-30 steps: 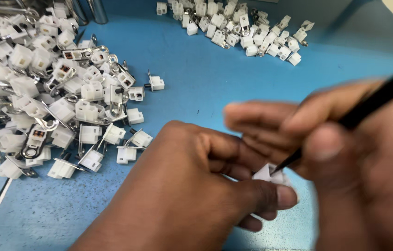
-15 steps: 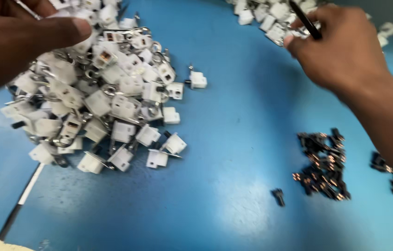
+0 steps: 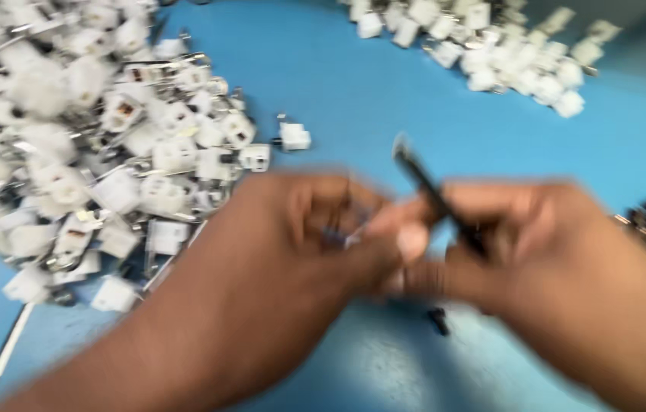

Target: The person assembles small white plastic electrical components by inserting metal pins and copper contacts using a screwdriver. They repeatedly pick up a component, insert a pin, then insert a contact, and place the finished unit aside on the blue work surface.

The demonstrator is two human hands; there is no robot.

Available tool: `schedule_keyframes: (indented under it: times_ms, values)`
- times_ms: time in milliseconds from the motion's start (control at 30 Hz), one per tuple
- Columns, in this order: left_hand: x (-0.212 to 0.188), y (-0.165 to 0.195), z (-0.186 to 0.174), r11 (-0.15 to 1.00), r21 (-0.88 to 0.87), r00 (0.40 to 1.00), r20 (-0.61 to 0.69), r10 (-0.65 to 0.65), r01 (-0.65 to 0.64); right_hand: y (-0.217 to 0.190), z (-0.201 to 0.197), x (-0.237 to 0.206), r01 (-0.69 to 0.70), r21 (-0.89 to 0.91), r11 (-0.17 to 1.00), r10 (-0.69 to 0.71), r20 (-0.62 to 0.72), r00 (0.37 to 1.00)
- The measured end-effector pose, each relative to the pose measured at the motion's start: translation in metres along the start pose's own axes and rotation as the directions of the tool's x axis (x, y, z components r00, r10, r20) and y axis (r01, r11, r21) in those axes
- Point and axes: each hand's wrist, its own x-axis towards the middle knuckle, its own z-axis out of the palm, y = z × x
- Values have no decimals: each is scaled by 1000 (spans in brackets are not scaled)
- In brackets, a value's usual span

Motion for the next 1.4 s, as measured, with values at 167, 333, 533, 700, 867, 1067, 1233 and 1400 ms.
schedule_keyframes:
  times_ms: [167,333,533,700,867,1067,1233,1400]
  values:
    - [-29,-11,27,922,-272,956,179,-232,274,22,8,-57,-111,-121,986,88,-180,980]
    - [-41,-5,36,901,58,901,40,-433,430,20,8,-52,-248,-711,658,52,-286,957]
    - [-50,7,42,983,-49,984,24,-176,177,-13,7,-50,-284,-317,905,139,-409,902]
    - [-48,4,57,988,-129,997,1,-82,81,-9,1,-71,-103,177,979,164,-369,915]
    - [-48,-10,48,975,-148,986,48,-162,168,-9,12,-70,-257,-121,959,196,-373,907]
    - [-56,-27,32,948,-150,957,115,-265,280,-38,35,-53,-406,-421,811,302,-293,907]
    - [-58,-25,26,958,-168,972,90,-218,231,-7,51,-31,-70,-666,743,-118,-234,965]
    - [-54,4,34,951,-44,952,-16,-307,306,-6,32,-39,-192,42,981,196,-152,969]
